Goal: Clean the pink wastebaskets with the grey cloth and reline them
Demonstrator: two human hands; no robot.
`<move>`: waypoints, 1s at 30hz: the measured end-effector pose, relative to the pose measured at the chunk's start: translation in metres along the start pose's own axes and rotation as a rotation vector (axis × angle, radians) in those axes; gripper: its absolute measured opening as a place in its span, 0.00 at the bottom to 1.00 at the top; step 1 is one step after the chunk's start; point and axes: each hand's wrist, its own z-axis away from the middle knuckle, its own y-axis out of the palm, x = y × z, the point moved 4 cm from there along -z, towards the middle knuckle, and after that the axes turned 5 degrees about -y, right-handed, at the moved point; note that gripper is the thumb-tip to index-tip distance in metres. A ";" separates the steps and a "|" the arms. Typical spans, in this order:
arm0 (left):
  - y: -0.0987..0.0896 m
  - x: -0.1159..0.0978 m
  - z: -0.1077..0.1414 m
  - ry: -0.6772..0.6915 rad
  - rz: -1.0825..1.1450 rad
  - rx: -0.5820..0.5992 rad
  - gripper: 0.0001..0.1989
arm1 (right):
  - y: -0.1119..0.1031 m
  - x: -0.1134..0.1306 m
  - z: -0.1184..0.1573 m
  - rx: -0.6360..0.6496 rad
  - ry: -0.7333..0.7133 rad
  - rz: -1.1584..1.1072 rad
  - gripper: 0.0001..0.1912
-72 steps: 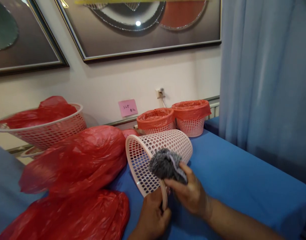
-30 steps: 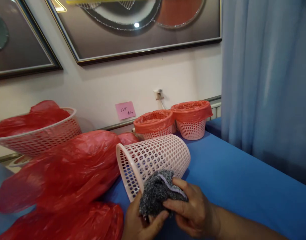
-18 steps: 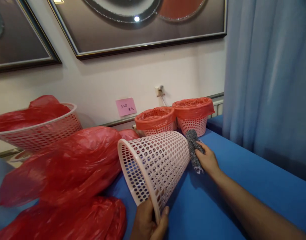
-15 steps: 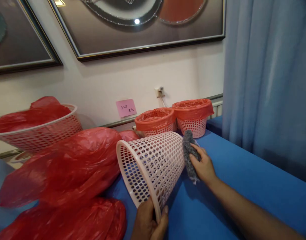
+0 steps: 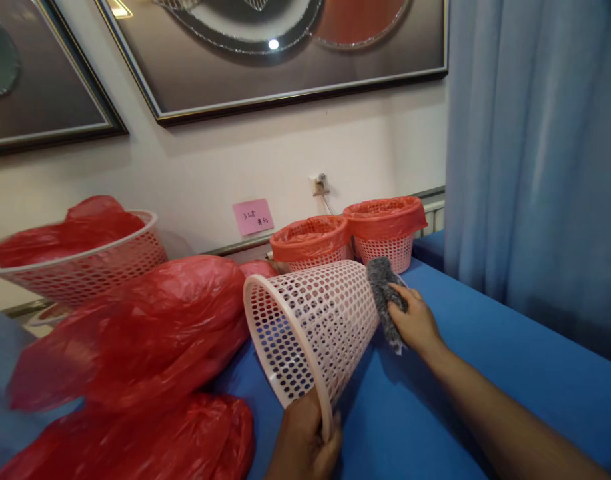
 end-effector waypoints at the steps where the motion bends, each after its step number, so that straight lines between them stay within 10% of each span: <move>1: 0.002 0.001 0.000 -0.005 -0.006 0.019 0.09 | 0.000 -0.010 -0.008 -0.005 0.072 -0.005 0.22; 4: 0.007 0.006 0.000 -0.013 -0.005 0.047 0.07 | -0.003 -0.002 -0.004 -0.014 0.048 -0.054 0.23; 12: 0.013 0.006 -0.005 0.007 -0.024 0.109 0.11 | -0.027 0.112 0.102 0.172 -0.796 -0.303 0.34; 21: -0.017 0.008 0.017 -0.039 0.128 -0.249 0.20 | -0.026 0.119 0.098 0.277 -0.932 -0.296 0.32; 25: -0.015 0.013 0.020 -0.023 0.202 -0.216 0.14 | -0.020 0.120 0.109 0.252 -0.999 -0.232 0.30; 30: -0.014 0.003 0.009 -0.036 0.161 -0.207 0.15 | -0.017 0.076 0.058 0.037 -0.559 -0.069 0.26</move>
